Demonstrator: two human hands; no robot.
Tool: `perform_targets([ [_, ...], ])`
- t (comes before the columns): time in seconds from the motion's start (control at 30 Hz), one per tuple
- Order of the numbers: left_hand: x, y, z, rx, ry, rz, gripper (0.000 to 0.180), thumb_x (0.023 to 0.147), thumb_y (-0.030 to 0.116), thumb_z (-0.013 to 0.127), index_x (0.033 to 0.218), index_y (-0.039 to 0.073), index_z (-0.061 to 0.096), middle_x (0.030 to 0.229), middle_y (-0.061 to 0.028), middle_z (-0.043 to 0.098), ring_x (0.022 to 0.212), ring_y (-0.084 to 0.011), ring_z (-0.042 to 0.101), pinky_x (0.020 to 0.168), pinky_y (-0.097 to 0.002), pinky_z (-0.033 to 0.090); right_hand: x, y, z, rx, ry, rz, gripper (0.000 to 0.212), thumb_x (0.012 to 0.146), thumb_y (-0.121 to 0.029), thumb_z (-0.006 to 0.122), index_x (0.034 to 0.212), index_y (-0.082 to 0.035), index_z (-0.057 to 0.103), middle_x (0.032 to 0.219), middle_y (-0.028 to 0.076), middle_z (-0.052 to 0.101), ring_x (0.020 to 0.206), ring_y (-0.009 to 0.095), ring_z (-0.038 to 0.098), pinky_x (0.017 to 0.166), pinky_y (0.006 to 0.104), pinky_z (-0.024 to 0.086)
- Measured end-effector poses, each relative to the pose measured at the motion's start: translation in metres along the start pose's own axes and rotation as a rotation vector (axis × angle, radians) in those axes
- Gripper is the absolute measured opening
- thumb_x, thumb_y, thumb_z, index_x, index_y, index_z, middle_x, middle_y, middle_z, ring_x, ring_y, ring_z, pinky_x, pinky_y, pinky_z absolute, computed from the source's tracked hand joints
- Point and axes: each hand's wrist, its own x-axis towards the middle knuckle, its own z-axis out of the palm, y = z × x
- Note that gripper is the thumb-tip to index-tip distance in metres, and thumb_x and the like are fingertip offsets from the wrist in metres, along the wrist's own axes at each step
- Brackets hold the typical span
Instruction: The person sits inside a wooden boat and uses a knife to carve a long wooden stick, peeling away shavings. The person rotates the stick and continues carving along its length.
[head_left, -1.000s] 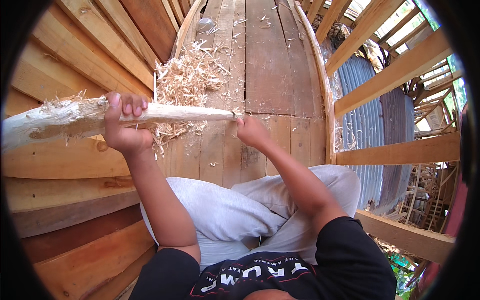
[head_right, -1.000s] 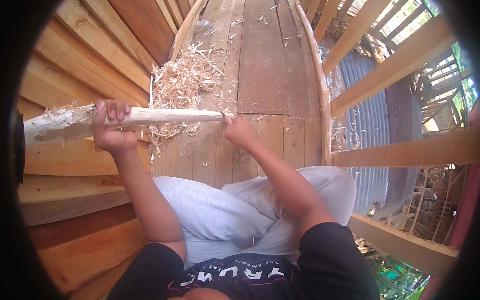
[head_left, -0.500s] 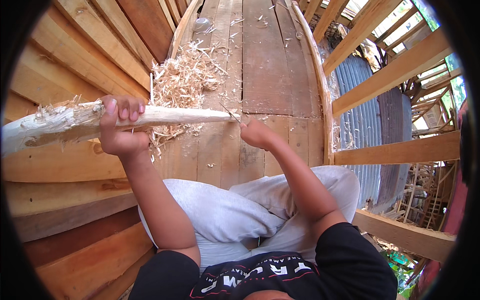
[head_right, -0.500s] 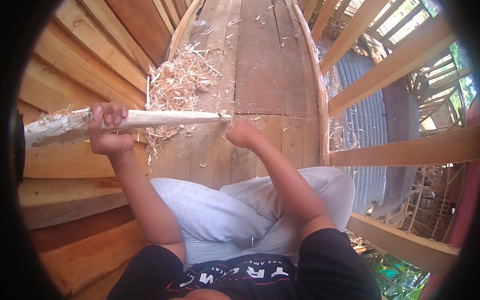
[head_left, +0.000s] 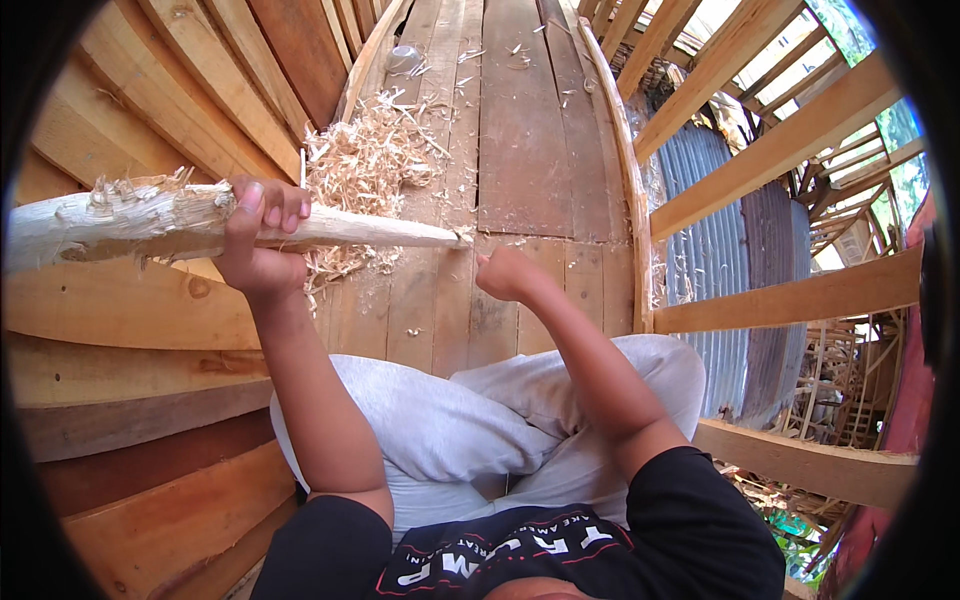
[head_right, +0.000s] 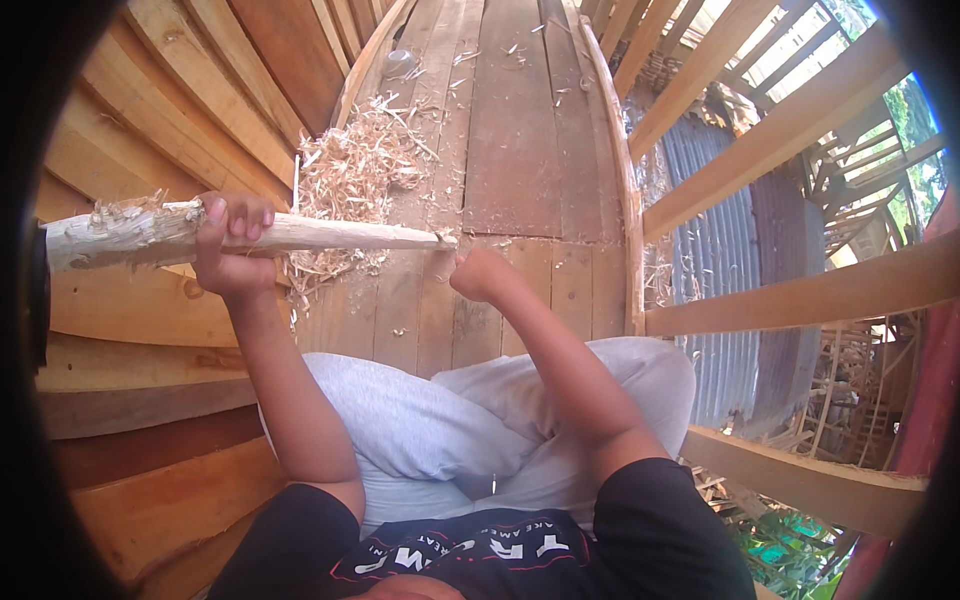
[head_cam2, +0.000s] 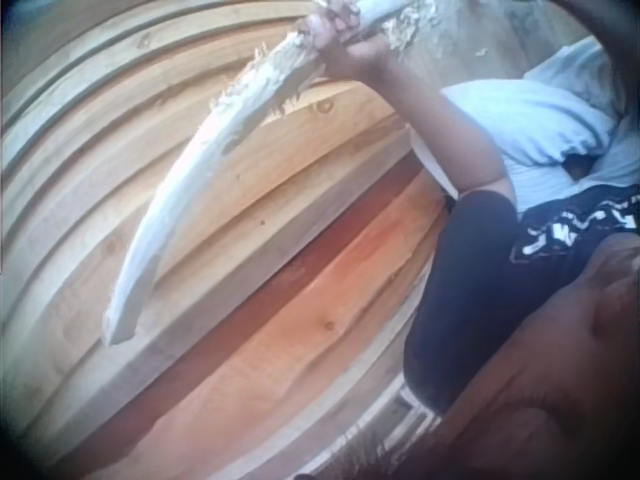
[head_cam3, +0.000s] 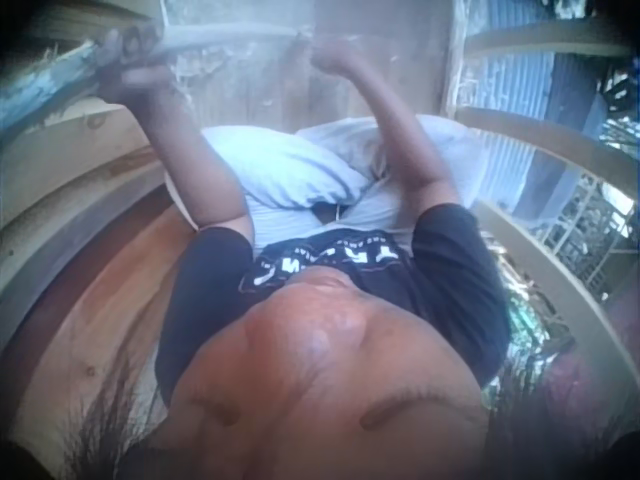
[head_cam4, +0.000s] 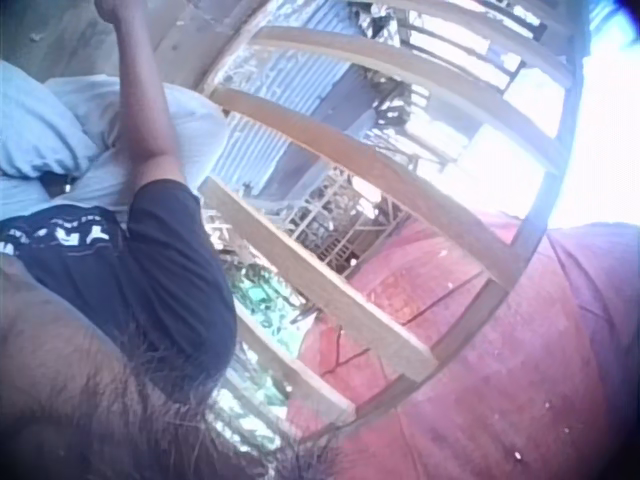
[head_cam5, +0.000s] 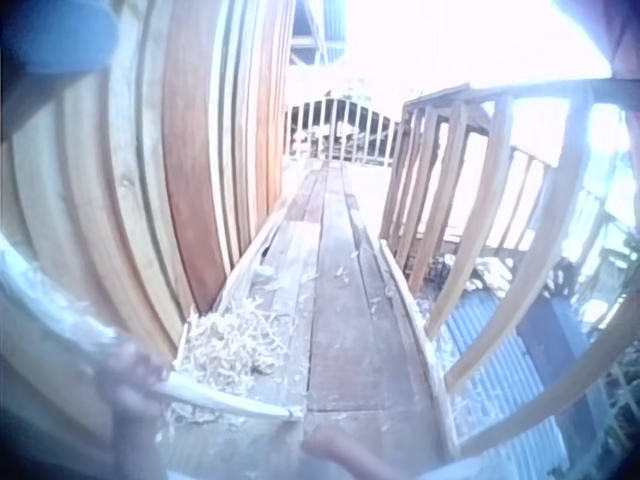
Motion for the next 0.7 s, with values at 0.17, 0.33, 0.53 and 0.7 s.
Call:
perform_targets([
  [0.17, -0.001, 0.002, 0.004, -0.028, -0.012, -0.028, 0.018, 0.078, 0.014, 0.061, 0.075, 0.011, 0.043, 0.061, -0.0014, 0.038, 0.054, -0.013, 0.038, 0.061, -0.0317, 0.039, 0.005, -0.005, -0.007, 0.005, -0.043, 0.003, 0.042, 0.09, -0.025, 0.046, 0.107, 0.01, 0.063, 0.113, 0.032, 0.06, 0.11, 0.043, 0.058, 0.094, 0.0474, 0.046],
  [0.33, -0.006, -0.006, 0.023, -0.019, -0.033, -0.016, 0.015, 0.078, 0.007, 0.062, 0.079, 0.007, 0.047, 0.061, -0.0026, 0.041, 0.054, -0.0133, 0.041, 0.058, -0.031, 0.039, 0.039, -0.003, -0.003, -0.064, -0.021, -0.028, 0.045, 0.089, -0.028, 0.048, 0.108, 0.01, 0.062, 0.113, 0.031, 0.06, 0.109, 0.043, 0.058, 0.093, 0.0456, 0.046],
  [0.53, -0.005, -0.001, 0.008, -0.094, -0.053, -0.009, 0.013, 0.079, 0.004, 0.061, 0.08, 0.005, 0.048, 0.061, -0.0031, 0.042, 0.055, -0.0134, 0.043, 0.058, -0.0307, 0.04, 0.005, 0.001, -0.008, 0.058, -0.085, 0.129, 0.046, 0.091, -0.028, 0.044, 0.11, 0.01, 0.062, 0.117, 0.03, 0.059, 0.111, 0.042, 0.058, 0.093, 0.0452, 0.047],
  [0.7, -0.011, -0.004, 0.02, -0.051, -0.101, -0.005, 0.013, 0.079, 0.005, 0.06, 0.08, 0.006, 0.047, 0.064, -0.003, 0.042, 0.056, -0.0132, 0.043, 0.058, -0.0311, 0.04, 0.004, 0.011, -0.001, -0.087, -0.033, 0.065, 0.044, 0.088, -0.026, 0.044, 0.11, 0.006, 0.064, 0.124, 0.028, 0.056, 0.115, 0.039, 0.056, 0.097, 0.0429, 0.045],
])
